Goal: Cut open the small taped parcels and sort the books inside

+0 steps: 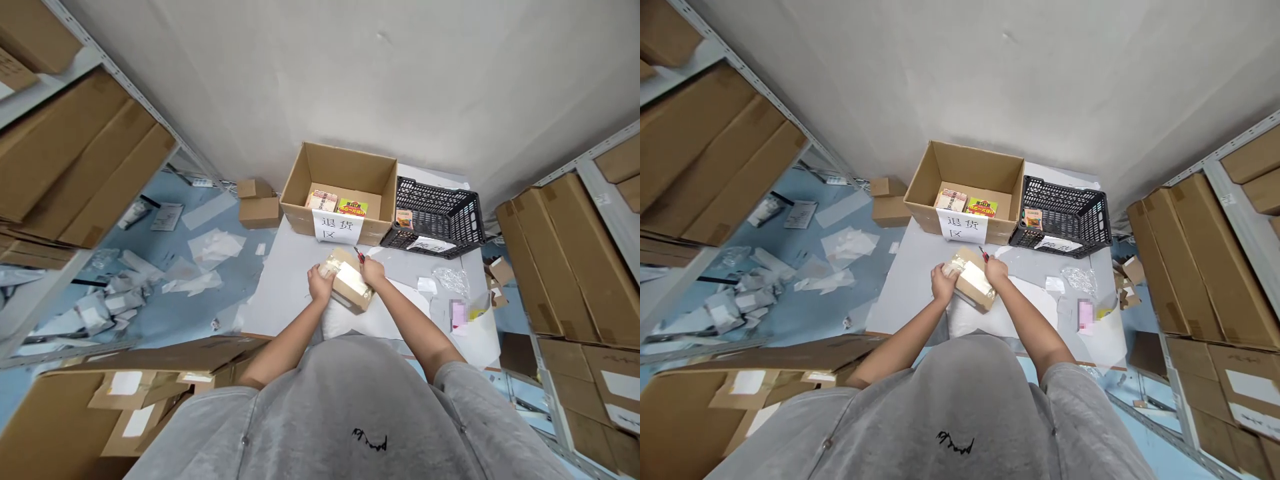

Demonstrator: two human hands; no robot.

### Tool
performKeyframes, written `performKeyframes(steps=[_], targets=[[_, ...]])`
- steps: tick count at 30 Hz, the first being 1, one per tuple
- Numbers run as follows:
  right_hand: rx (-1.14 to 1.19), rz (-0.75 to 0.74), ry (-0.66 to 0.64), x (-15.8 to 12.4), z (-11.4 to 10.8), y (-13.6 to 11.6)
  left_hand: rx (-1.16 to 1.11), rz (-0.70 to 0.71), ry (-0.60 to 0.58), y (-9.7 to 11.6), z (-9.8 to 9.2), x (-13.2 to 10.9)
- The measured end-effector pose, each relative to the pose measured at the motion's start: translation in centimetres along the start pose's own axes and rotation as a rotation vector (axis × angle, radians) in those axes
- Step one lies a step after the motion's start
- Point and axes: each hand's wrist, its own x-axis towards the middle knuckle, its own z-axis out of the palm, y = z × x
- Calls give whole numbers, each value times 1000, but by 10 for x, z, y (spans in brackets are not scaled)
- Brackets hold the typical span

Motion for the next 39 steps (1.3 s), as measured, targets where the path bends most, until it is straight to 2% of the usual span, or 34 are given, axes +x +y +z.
performKeyframes(steps=[4, 6, 8, 12, 15, 18, 22, 27, 30, 32, 34, 37, 39], targets=[[145, 39, -80, -29, 29, 19, 33, 153, 10, 9, 6, 18], [252, 43, -92, -41, 46, 26, 68, 196, -49, 10, 6, 24], [389, 63, -42, -45, 58, 31, 143, 180, -115, 8, 2, 28], [621, 13, 133, -25, 60, 29, 320, 55, -187, -3, -18, 35], [668, -117, 242, 3, 51, 17, 387, 72, -217, -8, -31, 41], [691, -198, 220, 20, 49, 8, 439, 105, -248, -10, -39, 46], [770, -207, 190, 18, 59, 12, 475, 179, -303, -12, -43, 53], [746, -135, 282, -1, 79, 45, 447, 386, -492, -9, -30, 63], [748, -42, 294, -17, 92, 68, 488, 497, -621, 8, -12, 66], [775, 5, 278, -27, 99, 78, 545, 548, -667, 23, 1, 63], [812, 39, 257, -34, 101, 81, 623, 545, -631, 33, 13, 55], [830, 65, 215, -38, 95, 75, 703, 477, -408, 33, 23, 31], [805, 75, 183, -39, 88, 70, 682, 514, -288, 23, 24, 14]])
